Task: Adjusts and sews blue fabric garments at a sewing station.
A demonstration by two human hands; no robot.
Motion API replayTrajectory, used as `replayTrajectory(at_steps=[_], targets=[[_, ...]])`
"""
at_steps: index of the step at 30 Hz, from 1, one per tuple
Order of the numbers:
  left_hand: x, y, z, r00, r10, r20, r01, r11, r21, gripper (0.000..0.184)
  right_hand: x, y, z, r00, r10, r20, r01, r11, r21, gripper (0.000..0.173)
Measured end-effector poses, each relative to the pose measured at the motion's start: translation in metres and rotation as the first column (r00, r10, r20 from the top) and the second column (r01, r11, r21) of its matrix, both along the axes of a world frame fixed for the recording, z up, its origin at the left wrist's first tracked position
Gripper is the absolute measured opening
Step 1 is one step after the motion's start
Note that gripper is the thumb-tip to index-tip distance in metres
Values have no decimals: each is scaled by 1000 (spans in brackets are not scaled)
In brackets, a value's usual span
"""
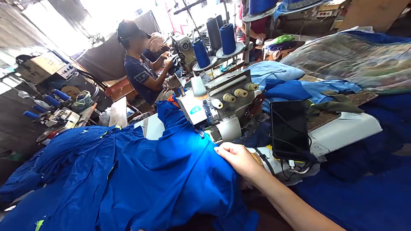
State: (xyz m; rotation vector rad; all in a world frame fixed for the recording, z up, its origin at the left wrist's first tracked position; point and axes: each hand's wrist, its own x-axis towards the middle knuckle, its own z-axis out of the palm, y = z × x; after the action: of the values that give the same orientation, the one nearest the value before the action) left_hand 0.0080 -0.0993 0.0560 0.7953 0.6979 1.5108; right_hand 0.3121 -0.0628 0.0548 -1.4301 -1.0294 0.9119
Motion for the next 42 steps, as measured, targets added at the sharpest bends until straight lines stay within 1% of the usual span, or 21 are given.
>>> replayTrajectory(at_steps=[2, 3, 4, 5, 6, 7, 8, 11, 13, 14, 16, 18, 20, 23, 26, 30, 34, 36, 39, 41, 42], targets=[[10, 10, -6, 990, -103, -93, 103, 995, -8, 50, -5, 2, 2, 995, -1, -99, 1, 1000, -3, 27], [20, 11, -13, 982, -149, -114, 141, 987, -74, 52, -6, 2, 4, 985, -1, -173, 0, 1000, -9, 26], [29, 11, -20, 969, -202, -143, 181, 972, -148, 49, -7, 2, 6, 969, 5, -248, -9, 1000, -14, 24], [37, 10, -26, 955, -245, -169, 208, 955, -212, 43, -7, 1, 9, 950, 7, -313, -15, 1000, -22, 22], [42, 9, -28, 945, -257, -205, 201, 945, -259, 33, -5, 0, 10, 934, 17, -356, -29, 999, -30, 20], [45, 9, -26, 949, -213, -233, 146, 951, -273, 23, -4, -2, 11, 923, 30, -385, -48, 998, -36, 19], [46, 9, -20, 955, -147, -259, 83, 967, -243, 21, -2, -5, 11, 911, 46, -409, -68, 997, -40, 18], [39, 25, 15, 917, 113, -382, -143, 988, -52, 21, -3, -13, 13, 889, 104, -446, -136, 990, -39, 12], [35, 37, 37, 886, 240, -398, -226, 971, 81, 22, -11, -14, 13, 871, 131, -474, -163, 986, -28, 10], [36, 40, 44, 875, 271, -402, -238, 963, 130, 23, -14, -14, 13, 863, 121, -491, -155, 987, -29, 10], [43, 43, 53, 868, 290, -404, -237, 955, 177, 24, -15, -15, 12, 857, 79, -510, -112, 993, -33, 12], [48, 43, 50, 877, 277, -393, -210, 956, 205, 25, -12, -15, 9, 852, 42, -522, -74, 996, -41, 11], [54, 42, 46, 880, 269, -391, -204, 958, 199, 25, -9, -13, 9, 844, 12, -536, -48, 997, -52, 10], [59, 44, 36, 881, 284, -378, -228, 955, 188, 26, -5, -4, 6, 857, 5, -515, -34, 998, -47, 10], [58, 53, 28, 853, 342, -394, -283, 938, 201, 27, -5, 3, 7, 870, 22, -493, -48, 998, -40, 10], [53, 68, 26, 825, 372, -426, -320, 928, 190, 29, -7, 1, 8, 857, 54, -512, -80, 996, -30, 6], [52, 78, 25, 807, 358, -470, -299, 934, 197, 32, -9, -2, 3, 839, 51, -541, -65, 998, -6, 2], [49, 80, 24, 800, 336, -497, -269, 942, 203, 38, -10, -4, 1, 843, 24, -538, -28, 1000, 1, 11], [49, 80, 23, 807, 313, -500, -260, 950, 175, 43, -12, -3, -2, 914, -17, -406, 58, 994, 90, 23], [50, 79, 23, 812, 292, -505, -249, 956, 153, 46, -13, -2, -4, 953, -18, -303, 57, 991, 122, 20], [51, 78, 23, 816, 287, -503, -249, 958, 143, 46, -13, -1, -4, 964, -18, -266, 49, 993, 109, 17]])
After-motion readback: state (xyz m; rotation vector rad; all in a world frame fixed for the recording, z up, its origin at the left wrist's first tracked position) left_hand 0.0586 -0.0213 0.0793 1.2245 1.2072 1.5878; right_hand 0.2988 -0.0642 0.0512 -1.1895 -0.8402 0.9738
